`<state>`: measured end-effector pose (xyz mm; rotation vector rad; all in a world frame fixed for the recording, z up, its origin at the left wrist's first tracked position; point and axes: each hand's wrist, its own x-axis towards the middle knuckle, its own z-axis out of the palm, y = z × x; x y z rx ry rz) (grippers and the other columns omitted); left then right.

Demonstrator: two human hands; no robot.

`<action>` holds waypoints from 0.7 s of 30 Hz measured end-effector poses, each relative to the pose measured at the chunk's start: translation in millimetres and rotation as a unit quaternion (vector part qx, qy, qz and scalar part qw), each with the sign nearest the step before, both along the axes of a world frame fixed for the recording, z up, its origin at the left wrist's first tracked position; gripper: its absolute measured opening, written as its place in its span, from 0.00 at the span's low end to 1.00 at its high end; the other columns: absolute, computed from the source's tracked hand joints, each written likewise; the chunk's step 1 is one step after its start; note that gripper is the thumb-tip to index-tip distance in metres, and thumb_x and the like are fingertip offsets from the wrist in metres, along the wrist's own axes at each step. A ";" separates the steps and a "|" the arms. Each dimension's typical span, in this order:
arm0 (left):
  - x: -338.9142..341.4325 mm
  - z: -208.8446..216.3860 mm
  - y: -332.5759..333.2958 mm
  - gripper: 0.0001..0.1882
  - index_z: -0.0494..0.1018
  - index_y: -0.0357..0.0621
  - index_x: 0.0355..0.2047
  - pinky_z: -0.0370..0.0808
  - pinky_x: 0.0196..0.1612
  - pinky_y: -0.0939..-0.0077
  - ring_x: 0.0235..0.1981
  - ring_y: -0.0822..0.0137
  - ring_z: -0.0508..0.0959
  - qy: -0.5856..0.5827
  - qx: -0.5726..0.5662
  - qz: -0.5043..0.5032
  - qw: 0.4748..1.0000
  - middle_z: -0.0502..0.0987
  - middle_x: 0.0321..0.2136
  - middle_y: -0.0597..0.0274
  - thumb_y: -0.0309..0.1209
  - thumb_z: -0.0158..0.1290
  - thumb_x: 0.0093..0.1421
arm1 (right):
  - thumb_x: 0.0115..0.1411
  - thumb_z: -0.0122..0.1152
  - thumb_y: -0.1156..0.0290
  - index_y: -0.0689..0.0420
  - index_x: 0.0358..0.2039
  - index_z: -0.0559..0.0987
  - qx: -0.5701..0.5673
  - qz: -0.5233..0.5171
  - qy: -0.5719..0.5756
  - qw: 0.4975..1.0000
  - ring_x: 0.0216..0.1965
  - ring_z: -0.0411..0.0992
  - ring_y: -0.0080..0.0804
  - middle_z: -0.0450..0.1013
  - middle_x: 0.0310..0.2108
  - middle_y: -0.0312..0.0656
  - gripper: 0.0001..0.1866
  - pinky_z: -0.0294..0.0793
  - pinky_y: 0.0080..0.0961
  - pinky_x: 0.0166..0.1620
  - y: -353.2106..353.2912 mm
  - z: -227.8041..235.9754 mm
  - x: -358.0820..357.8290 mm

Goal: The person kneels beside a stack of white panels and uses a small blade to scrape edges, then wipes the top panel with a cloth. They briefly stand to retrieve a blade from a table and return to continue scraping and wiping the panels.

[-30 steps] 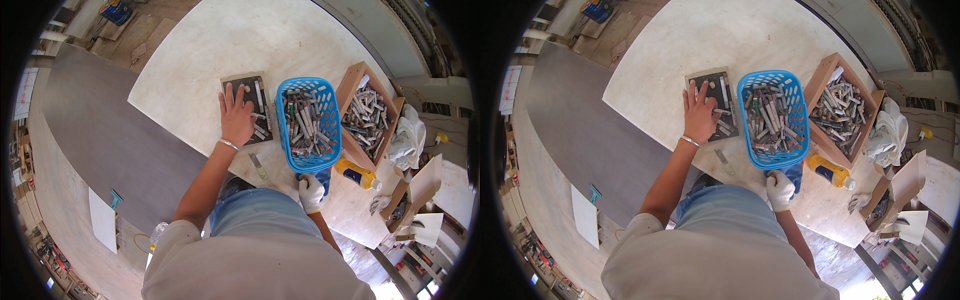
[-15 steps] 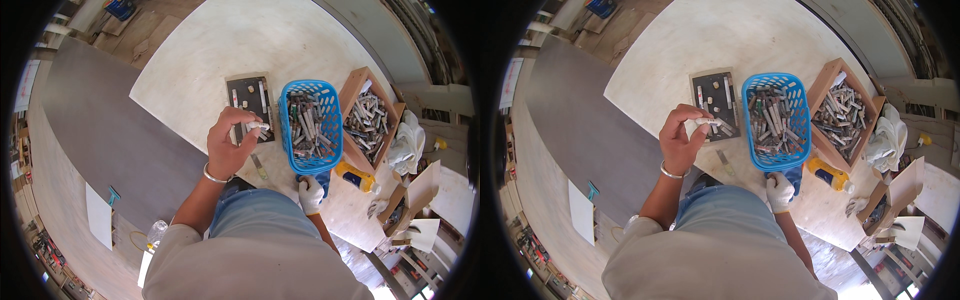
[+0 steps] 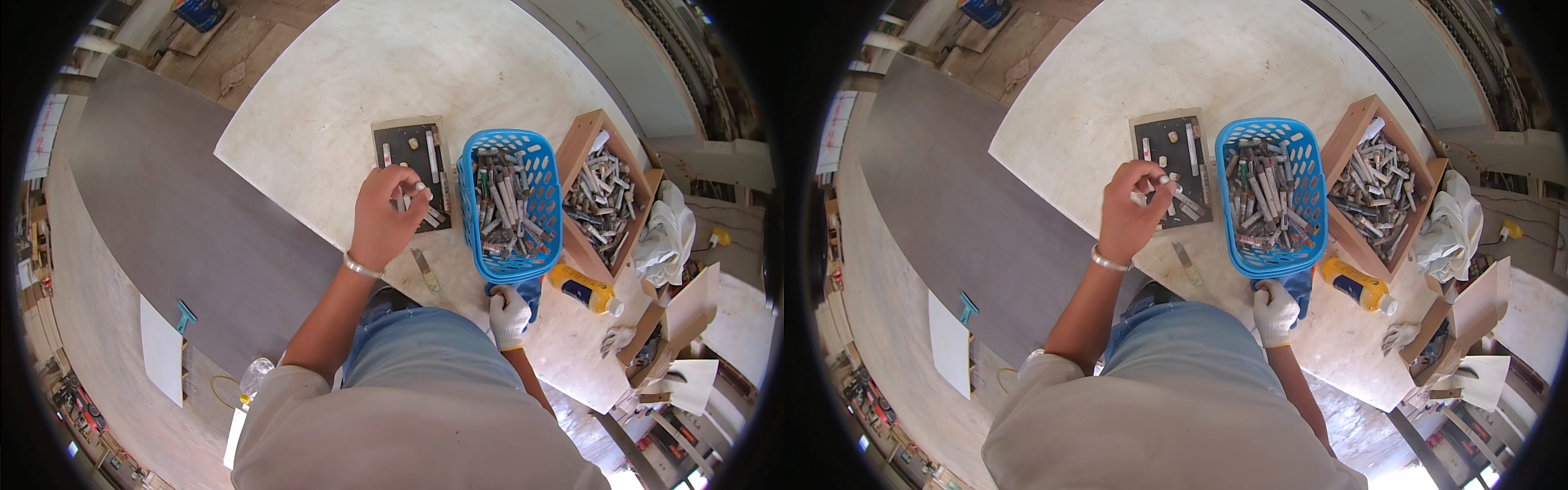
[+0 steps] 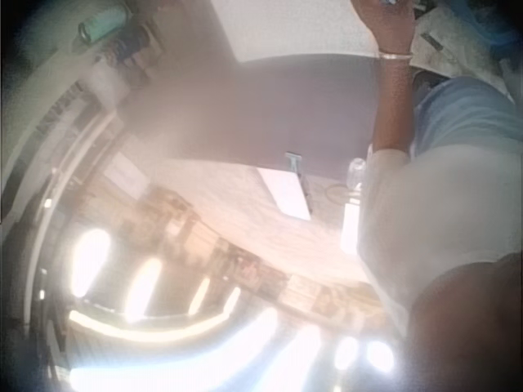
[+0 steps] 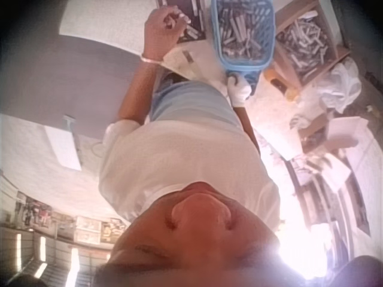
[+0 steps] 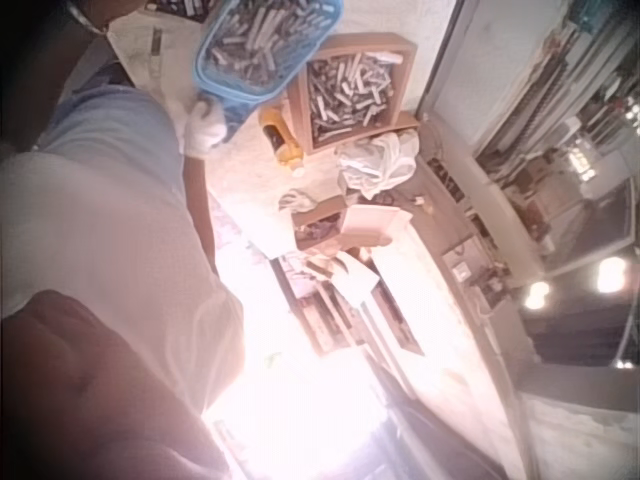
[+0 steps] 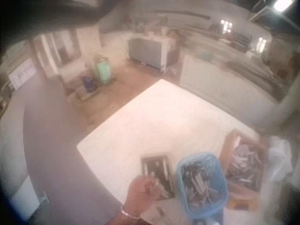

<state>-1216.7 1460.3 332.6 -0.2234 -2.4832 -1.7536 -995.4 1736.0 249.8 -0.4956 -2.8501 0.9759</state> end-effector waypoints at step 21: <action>-18.8 -70.1 -12.7 0.03 0.81 0.41 0.34 0.73 0.38 0.57 0.32 0.51 0.76 0.077 -0.200 0.096 0.972 0.80 0.29 0.56 0.23 0.65 0.60 | 0.58 0.61 0.75 0.57 0.33 0.87 -0.014 -0.016 -0.014 1.000 0.27 0.82 0.47 0.82 0.27 0.49 0.07 0.81 0.37 0.34 -1.4 1.3 -0.6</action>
